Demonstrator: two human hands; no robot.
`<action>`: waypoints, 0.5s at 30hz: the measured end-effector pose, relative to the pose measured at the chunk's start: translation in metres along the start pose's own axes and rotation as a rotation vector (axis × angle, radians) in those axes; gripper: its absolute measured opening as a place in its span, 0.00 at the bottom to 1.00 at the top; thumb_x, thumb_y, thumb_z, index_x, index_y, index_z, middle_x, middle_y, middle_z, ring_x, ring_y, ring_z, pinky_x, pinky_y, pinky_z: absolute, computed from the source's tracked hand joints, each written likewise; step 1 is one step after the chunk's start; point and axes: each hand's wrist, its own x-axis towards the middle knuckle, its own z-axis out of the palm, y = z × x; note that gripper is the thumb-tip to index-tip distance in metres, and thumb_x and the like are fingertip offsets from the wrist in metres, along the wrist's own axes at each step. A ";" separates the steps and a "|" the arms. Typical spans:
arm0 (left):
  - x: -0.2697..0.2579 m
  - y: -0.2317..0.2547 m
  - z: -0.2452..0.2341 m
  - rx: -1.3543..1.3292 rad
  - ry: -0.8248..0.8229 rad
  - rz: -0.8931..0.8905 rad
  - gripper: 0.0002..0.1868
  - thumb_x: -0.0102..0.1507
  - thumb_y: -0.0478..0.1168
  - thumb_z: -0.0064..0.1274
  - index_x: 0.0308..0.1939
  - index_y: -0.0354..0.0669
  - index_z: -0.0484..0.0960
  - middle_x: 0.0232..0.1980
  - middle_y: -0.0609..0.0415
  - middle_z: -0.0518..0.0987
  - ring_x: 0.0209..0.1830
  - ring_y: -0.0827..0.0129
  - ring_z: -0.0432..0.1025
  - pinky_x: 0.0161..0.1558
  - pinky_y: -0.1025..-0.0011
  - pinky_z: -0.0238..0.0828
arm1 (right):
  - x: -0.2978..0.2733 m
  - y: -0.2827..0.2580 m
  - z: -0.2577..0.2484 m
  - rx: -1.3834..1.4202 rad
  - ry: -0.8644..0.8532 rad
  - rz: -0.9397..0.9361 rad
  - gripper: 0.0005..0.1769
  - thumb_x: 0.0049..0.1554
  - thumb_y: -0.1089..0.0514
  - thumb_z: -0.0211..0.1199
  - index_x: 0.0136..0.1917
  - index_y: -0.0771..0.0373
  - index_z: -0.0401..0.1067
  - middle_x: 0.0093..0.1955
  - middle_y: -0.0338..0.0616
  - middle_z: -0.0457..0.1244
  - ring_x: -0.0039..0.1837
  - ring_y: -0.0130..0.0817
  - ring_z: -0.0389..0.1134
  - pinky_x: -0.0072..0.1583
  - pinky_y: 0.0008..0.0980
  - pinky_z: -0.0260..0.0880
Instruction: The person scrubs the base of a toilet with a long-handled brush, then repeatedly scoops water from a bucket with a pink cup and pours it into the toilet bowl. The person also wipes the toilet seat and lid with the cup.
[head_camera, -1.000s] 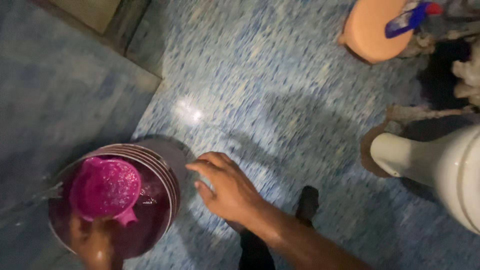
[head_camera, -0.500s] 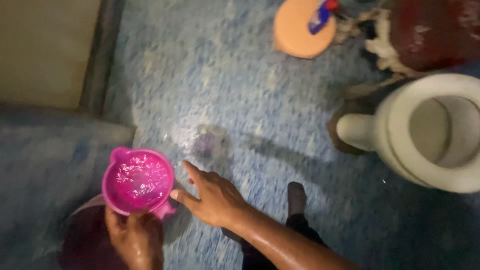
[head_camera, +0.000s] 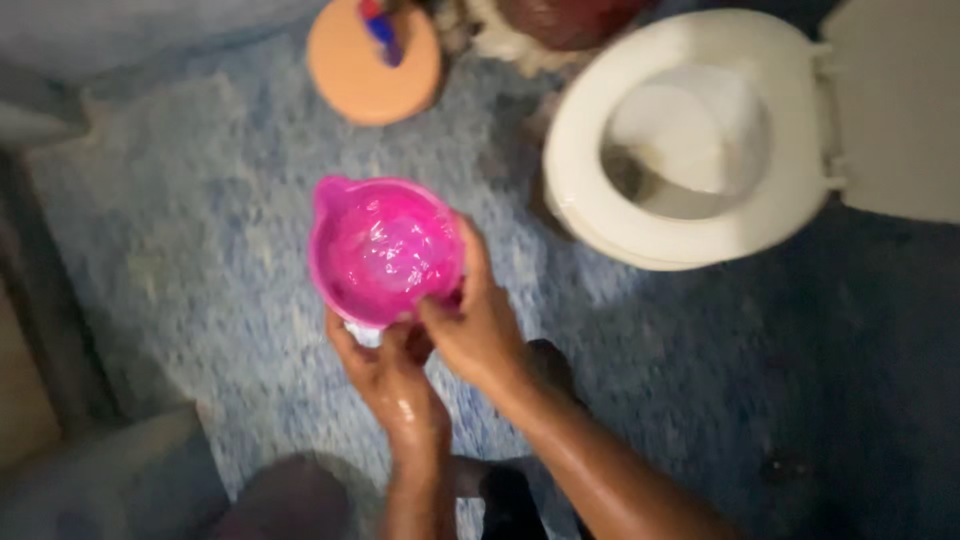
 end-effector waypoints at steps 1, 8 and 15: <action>-0.010 -0.004 0.021 0.033 -0.045 -0.026 0.40 0.64 0.31 0.50 0.78 0.48 0.52 0.55 0.44 0.79 0.44 0.60 0.80 0.46 0.64 0.82 | 0.004 0.004 -0.022 0.055 0.066 0.028 0.51 0.54 0.63 0.64 0.84 0.53 0.41 0.60 0.55 0.68 0.54 0.47 0.73 0.53 0.41 0.76; -0.051 -0.069 0.128 0.193 -0.574 -0.101 0.18 0.71 0.35 0.48 0.65 0.39 0.73 0.41 0.47 0.83 0.38 0.68 0.77 0.44 0.67 0.77 | -0.007 0.060 -0.216 0.513 0.431 0.038 0.46 0.51 0.69 0.61 0.79 0.55 0.49 0.72 0.51 0.58 0.66 0.41 0.69 0.55 0.36 0.79; -0.052 -0.149 0.202 0.662 -0.832 -0.134 0.13 0.67 0.42 0.51 0.39 0.37 0.86 0.32 0.53 0.84 0.33 0.70 0.76 0.39 0.71 0.73 | -0.040 0.083 -0.377 0.140 0.598 0.084 0.38 0.55 0.70 0.58 0.78 0.62 0.59 0.59 0.49 0.67 0.50 0.35 0.72 0.47 0.30 0.77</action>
